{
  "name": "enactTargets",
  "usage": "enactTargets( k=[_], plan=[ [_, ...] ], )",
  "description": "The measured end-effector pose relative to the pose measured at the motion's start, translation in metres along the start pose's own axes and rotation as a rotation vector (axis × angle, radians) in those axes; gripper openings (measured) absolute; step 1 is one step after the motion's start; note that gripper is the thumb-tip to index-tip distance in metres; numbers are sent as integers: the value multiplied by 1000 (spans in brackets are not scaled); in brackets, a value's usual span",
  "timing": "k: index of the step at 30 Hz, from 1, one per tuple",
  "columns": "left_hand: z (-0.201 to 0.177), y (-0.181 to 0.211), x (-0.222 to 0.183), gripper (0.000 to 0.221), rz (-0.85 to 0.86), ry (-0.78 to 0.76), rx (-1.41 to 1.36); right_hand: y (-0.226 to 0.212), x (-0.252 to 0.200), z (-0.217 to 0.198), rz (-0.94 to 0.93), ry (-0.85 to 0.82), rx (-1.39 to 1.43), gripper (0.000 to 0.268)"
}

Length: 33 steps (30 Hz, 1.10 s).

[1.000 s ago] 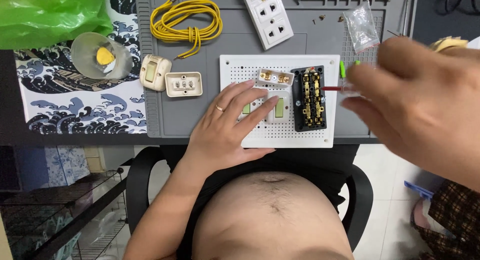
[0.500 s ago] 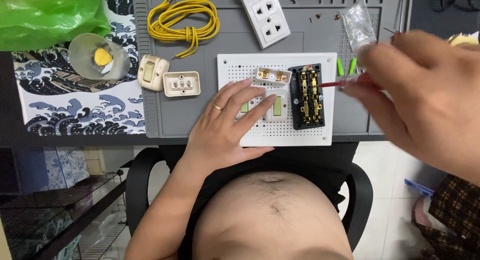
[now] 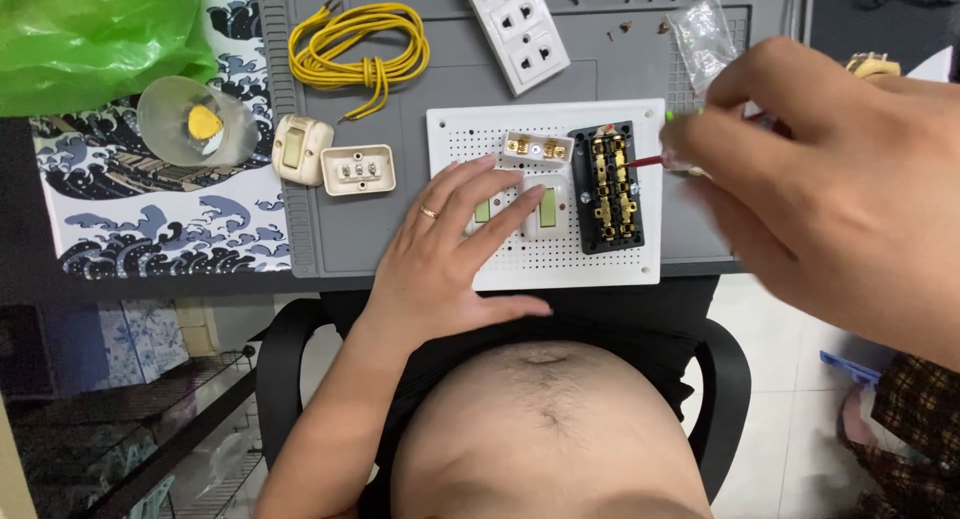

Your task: Removing electrical switches and sockets from a plastic mounting panel using a manual screwdriver.

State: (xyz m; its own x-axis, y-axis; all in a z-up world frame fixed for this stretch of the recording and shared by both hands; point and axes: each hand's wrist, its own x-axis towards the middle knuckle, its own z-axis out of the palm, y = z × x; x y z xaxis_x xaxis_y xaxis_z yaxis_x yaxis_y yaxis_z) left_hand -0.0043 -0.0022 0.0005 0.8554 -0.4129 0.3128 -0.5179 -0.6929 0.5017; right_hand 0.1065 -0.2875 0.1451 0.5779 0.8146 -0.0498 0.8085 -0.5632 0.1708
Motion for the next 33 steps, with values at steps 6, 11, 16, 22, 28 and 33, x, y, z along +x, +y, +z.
enactTargets(
  k=[6,11,16,22,28,33],
  plan=[
    [-9,17,24,51,-86,171,41,-3,-1,-8,-4,54,75,34],
    [-8,25,65,29,-85,97,24,-6,-6,-2,118,-49,-157,23],
    [-2,32,97,16,-85,8,-19,-12,0,-13,71,50,-49,24],
    [16,29,109,14,-82,-38,-17,-10,2,-20,74,-123,-135,46],
    [13,29,114,5,-63,-75,-48,-7,4,-27,1,-11,19,38],
    [7,35,117,22,-170,-150,-64,-6,6,-18,-41,6,135,23]
  ],
)
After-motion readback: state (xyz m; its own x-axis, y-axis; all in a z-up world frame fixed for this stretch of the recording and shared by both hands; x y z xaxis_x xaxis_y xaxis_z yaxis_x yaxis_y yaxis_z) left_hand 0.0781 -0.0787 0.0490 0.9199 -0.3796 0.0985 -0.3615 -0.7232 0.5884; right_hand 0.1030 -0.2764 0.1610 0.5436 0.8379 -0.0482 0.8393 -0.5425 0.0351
